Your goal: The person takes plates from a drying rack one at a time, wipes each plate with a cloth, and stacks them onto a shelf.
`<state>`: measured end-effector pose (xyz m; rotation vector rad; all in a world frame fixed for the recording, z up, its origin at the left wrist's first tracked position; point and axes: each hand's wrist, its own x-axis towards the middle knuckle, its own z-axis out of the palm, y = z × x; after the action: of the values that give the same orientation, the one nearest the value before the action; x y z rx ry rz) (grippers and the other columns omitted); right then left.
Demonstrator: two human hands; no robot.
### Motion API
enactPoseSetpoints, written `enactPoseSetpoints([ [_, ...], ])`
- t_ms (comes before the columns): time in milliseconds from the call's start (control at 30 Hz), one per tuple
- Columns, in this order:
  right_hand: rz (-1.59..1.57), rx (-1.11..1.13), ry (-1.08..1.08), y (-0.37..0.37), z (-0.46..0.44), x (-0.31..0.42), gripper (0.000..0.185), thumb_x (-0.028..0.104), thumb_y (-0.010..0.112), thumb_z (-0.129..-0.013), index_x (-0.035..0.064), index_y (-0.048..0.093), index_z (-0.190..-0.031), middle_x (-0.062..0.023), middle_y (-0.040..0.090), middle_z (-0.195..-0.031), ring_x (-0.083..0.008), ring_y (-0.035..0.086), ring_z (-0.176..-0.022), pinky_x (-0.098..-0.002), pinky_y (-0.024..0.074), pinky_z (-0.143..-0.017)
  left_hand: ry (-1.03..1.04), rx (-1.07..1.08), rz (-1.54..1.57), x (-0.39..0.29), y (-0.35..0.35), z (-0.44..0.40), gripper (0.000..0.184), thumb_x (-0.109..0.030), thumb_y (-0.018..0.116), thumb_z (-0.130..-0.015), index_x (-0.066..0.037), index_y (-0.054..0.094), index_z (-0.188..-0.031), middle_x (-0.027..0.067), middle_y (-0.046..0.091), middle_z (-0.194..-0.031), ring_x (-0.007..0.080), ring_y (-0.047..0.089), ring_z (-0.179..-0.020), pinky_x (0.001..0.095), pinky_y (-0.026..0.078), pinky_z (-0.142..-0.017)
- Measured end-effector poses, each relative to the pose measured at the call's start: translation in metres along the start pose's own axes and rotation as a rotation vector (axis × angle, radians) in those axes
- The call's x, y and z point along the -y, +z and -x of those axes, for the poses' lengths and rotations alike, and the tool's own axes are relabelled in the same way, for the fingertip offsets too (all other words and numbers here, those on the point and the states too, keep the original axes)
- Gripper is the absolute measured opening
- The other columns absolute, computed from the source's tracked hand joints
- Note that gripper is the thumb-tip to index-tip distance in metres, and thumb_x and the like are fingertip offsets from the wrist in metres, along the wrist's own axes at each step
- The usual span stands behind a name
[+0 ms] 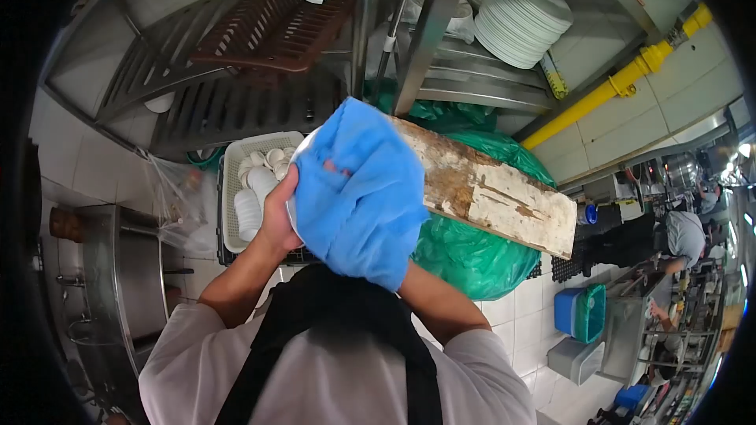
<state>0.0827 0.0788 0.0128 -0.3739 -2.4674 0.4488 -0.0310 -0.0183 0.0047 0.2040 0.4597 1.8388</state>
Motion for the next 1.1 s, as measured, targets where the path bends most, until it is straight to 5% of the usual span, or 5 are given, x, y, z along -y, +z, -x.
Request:
enactPoseSetpoints([
  [400, -0.55, -0.023, 0.592, -0.055, -0.017, -0.022, 0.066, 0.016, 0.073, -0.073, -0.003, 0.043, -0.128, -0.016, 0.049, -0.13, -0.0316, 0.053, -0.112, -0.0359, 0.0407, -0.092, 0.153, 0.056, -0.016, -0.023, -0.032, 0.028, 0.065, -0.041, 0.044, -0.097, 0.001, 0.027, -0.144, 0.0193, 0.041, -0.141, 0.0341, 0.043, -0.129, 0.0459, 0.035, -0.108],
  [600, -0.491, 0.105, 0.007, -0.083, -0.019, -0.025, 0.074, 0.021, 0.078, -0.065, 0.004, 0.05, -0.131, -0.0136, 0.063, -0.113, -0.031, 0.062, -0.102, -0.0323, 0.0485, -0.083, -0.24, 0.048, -0.471, -0.042, -0.056, 0.013, 0.062, -0.021, 0.064, -0.089, 0.002, 0.036, -0.14, 0.0181, 0.051, -0.133, 0.0259, 0.054, -0.118, 0.0376, 0.043, -0.101],
  [767, -0.387, 0.334, -0.055, -0.049, -0.015, 0.002, 0.062, 0.027, 0.071, -0.081, 0.0061, 0.047, -0.134, -0.0117, 0.056, -0.13, -0.0197, 0.059, -0.108, -0.0359, 0.0478, -0.09, 0.401, -0.007, -0.862, -0.002, -0.018, -0.001, 0.093, -0.019, 0.077, -0.074, -0.004, 0.021, -0.148, 0.0162, 0.043, -0.141, 0.023, 0.052, -0.12, 0.0359, 0.044, -0.098],
  [833, -0.971, 0.597, 0.687, -0.024, 0.029, 0.003, 0.056, 0.032, 0.058, -0.092, 0.0078, 0.041, -0.139, -0.0133, 0.046, -0.14, -0.0178, 0.051, -0.119, -0.037, 0.0427, -0.097, 0.465, -0.046, -0.838, 0.009, -0.028, 0.004, 0.095, -0.02, 0.078, -0.074, -0.006, 0.02, -0.148, 0.0163, 0.041, -0.142, 0.0251, 0.05, -0.123, 0.0368, 0.044, -0.098],
  [1100, -0.296, 0.599, 0.309, -0.042, 0.076, -0.013, 0.053, 0.024, 0.054, -0.093, -0.0013, 0.038, -0.136, -0.0145, 0.048, -0.132, -0.0206, 0.048, -0.112, -0.033, 0.0397, -0.088, 0.415, -0.088, -0.563, 0.01, -0.043, 0.019, 0.072, -0.021, 0.067, -0.086, -0.003, 0.029, -0.145, 0.0181, 0.048, -0.138, 0.0314, 0.058, -0.114, 0.0348, 0.05, -0.091],
])
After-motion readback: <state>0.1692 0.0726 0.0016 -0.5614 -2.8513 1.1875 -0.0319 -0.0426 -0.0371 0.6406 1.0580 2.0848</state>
